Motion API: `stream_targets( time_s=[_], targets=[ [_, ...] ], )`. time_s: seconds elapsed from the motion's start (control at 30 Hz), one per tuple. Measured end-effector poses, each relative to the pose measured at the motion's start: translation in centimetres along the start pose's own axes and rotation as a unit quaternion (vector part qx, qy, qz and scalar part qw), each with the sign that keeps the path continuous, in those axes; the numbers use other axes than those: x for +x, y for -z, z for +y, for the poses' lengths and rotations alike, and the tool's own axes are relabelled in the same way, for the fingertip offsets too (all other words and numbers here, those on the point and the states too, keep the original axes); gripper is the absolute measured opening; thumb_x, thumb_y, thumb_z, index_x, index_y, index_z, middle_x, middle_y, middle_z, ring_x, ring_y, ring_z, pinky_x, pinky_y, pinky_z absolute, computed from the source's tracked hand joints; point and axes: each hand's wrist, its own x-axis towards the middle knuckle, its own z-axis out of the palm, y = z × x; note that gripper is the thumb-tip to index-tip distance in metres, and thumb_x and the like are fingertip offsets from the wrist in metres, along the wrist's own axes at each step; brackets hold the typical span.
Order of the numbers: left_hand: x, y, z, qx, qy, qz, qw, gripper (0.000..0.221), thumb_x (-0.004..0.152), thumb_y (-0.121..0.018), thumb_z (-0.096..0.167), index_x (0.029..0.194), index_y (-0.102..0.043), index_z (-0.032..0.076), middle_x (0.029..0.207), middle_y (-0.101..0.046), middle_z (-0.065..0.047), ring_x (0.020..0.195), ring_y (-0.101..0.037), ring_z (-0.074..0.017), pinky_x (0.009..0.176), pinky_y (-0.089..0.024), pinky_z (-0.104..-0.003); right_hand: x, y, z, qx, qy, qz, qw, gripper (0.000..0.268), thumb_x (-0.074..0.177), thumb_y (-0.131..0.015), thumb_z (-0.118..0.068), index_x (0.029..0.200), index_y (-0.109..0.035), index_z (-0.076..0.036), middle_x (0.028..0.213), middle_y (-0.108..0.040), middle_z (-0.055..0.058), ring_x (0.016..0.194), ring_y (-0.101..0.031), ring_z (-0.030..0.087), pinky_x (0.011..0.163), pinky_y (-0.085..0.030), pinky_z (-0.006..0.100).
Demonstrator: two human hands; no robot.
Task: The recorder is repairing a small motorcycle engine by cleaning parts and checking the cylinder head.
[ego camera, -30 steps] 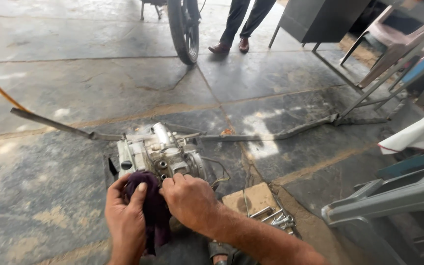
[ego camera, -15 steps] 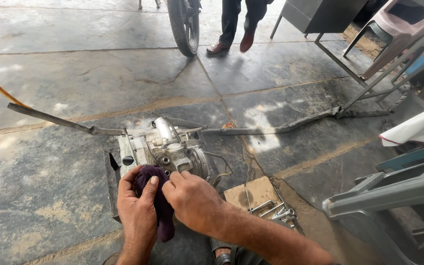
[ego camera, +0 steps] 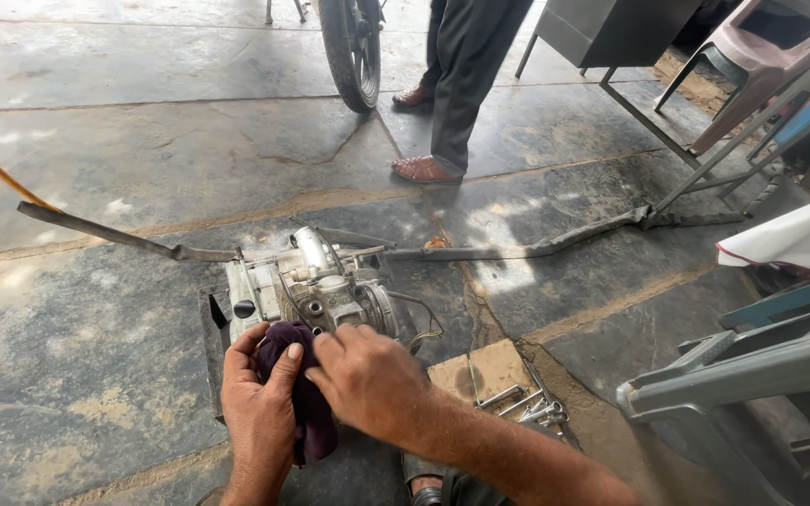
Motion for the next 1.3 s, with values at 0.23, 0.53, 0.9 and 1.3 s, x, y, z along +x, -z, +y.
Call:
stream_targets(
  time_s=[0.23, 0.53, 0.9, 1.3],
  targets=[
    [-0.1, -0.1, 0.0, 0.008, 0.008, -0.002, 1.000, 0.047, 0.091, -0.070, 0.011, 0.135, -0.053, 0.002, 0.116, -0.069, -0.012, 0.105, -0.068, -0.0164, 0.088, -0.059, -0.030, -0.5, 0.2, 0.2, -0.030, 0.075, 0.017, 0.997, 0.016, 0.079, -0.071, 0.001, 0.093, -0.063, 0.000, 0.090, -0.063, 0.014, 0.081, -0.066, 0.024, 0.071, -0.059, 0.035],
    [-0.5, 0.2, -0.4, 0.073, -0.033, 0.005, 0.997, 0.046, 0.090, -0.073, 0.014, 0.131, -0.057, 0.004, 0.116, -0.069, -0.011, 0.104, -0.068, -0.0163, 0.088, -0.059, -0.030, -0.4, -0.2, 0.3, -0.032, 0.053, 0.023, 0.998, 0.004, 0.086, -0.066, 0.004, 0.088, -0.064, 0.001, 0.089, -0.063, 0.013, 0.082, -0.065, 0.025, 0.073, -0.057, 0.037],
    [-0.4, 0.4, -0.1, 0.045, 0.004, 0.007, 0.999, 0.054, 0.091, -0.072, 0.013, 0.138, -0.048, 0.002, 0.116, -0.065, -0.013, 0.105, -0.067, -0.0167, 0.085, -0.060, -0.030, -0.3, 0.1, -0.1, 0.012, 0.099, 0.055, 0.994, 0.009, 0.080, -0.067, 0.002, 0.088, -0.064, 0.003, 0.089, -0.063, 0.017, 0.079, -0.065, 0.027, 0.070, -0.058, 0.038],
    [-0.3, 1.0, -0.6, 0.068, 0.066, 0.008, 0.995, 0.049, 0.087, -0.078, 0.025, 0.123, -0.058, -0.001, 0.106, -0.070, -0.012, 0.091, -0.068, -0.0162, 0.074, -0.060, -0.029, -0.4, 0.4, -0.2, 0.011, 0.110, 0.094, 0.989, 0.014, 0.084, -0.066, -0.002, 0.097, -0.062, 0.001, 0.094, -0.062, 0.014, 0.084, -0.064, 0.028, 0.076, -0.058, 0.039]
  ],
)
